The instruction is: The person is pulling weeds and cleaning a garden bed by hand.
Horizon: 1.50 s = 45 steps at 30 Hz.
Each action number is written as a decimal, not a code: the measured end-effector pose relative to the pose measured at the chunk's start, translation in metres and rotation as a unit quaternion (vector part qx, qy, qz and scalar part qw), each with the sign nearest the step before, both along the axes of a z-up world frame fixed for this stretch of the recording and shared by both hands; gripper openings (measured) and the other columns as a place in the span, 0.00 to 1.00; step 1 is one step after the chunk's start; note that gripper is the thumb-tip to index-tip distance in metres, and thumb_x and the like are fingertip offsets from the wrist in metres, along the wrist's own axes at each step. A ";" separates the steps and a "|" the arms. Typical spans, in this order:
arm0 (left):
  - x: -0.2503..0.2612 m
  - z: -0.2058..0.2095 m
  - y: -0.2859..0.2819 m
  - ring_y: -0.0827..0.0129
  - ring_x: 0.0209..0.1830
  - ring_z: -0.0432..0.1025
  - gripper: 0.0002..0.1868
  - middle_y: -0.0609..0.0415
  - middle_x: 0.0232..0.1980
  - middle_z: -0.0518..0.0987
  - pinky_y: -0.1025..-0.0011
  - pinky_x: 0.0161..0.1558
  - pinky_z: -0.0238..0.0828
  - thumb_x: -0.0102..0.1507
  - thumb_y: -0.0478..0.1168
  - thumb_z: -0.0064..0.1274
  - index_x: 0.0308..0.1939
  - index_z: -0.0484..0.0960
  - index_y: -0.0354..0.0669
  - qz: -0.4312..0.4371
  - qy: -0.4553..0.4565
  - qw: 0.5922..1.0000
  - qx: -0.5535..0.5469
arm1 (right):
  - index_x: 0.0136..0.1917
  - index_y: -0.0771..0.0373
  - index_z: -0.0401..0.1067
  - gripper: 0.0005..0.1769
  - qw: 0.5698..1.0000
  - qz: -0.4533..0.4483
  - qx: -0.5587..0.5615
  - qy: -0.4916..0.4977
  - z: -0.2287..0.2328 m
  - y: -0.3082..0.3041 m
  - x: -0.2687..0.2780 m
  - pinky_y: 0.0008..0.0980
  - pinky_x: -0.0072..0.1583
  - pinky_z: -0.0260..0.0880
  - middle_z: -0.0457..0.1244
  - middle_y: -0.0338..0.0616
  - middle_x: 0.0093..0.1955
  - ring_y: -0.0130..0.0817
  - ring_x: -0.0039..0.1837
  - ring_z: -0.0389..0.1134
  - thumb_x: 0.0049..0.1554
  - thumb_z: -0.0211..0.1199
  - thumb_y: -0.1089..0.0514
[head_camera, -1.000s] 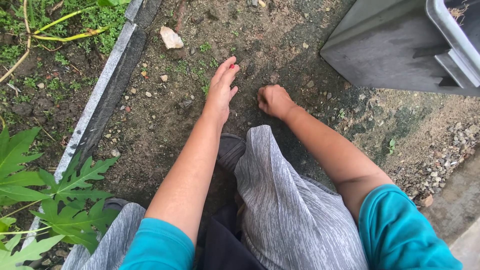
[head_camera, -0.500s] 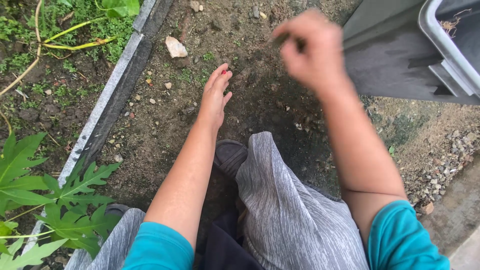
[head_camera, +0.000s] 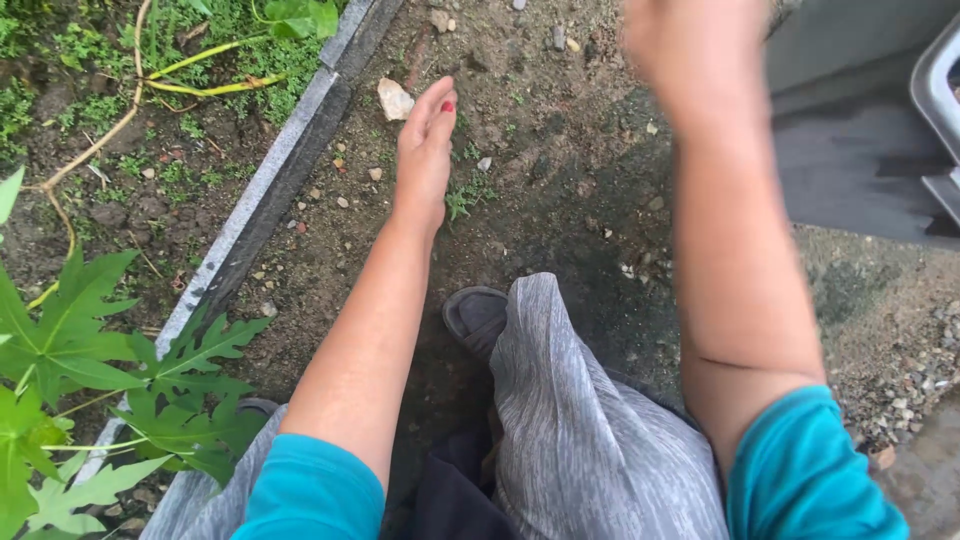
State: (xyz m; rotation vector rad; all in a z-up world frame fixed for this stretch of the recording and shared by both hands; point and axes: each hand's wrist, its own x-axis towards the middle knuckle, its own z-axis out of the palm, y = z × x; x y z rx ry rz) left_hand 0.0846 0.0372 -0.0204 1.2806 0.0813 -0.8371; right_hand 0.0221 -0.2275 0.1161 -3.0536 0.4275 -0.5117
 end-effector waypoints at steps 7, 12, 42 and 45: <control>0.037 0.014 0.044 0.55 0.81 0.59 0.25 0.50 0.77 0.69 0.47 0.80 0.49 0.71 0.46 0.50 0.73 0.71 0.52 -0.043 -0.286 0.911 0.295 | 0.48 0.60 0.79 0.08 0.954 0.030 0.225 0.198 -0.158 0.052 0.014 0.49 0.51 0.73 0.70 0.55 0.45 0.53 0.48 0.72 0.53 0.67 0.63; 0.070 0.021 0.063 0.44 0.84 0.43 0.35 0.45 0.83 0.52 0.38 0.77 0.31 0.67 0.46 0.52 0.78 0.59 0.53 -0.114 -0.367 0.766 0.516 | 0.52 0.64 0.75 0.08 0.971 0.046 0.123 0.201 -0.212 0.049 0.005 0.50 0.55 0.73 0.68 0.55 0.50 0.54 0.56 0.71 0.58 0.67 0.63; 0.101 0.045 0.072 0.58 0.85 0.35 0.49 0.58 0.86 0.36 0.37 0.77 0.27 0.64 0.56 0.49 0.82 0.37 0.60 -0.318 -0.183 0.754 0.545 | 0.45 0.61 0.78 0.03 0.848 -0.049 0.489 0.198 -0.181 0.058 0.046 0.36 0.51 0.77 0.72 0.46 0.45 0.36 0.46 0.73 0.58 0.67 0.67; 0.099 0.047 0.073 0.56 0.86 0.35 0.49 0.57 0.86 0.36 0.36 0.77 0.28 0.64 0.57 0.50 0.83 0.38 0.59 -0.321 -0.186 0.750 0.547 | 0.44 0.68 0.73 0.03 0.793 -0.135 0.545 0.237 -0.179 0.061 0.040 0.37 0.50 0.77 0.71 0.50 0.44 0.36 0.47 0.75 0.58 0.66 0.67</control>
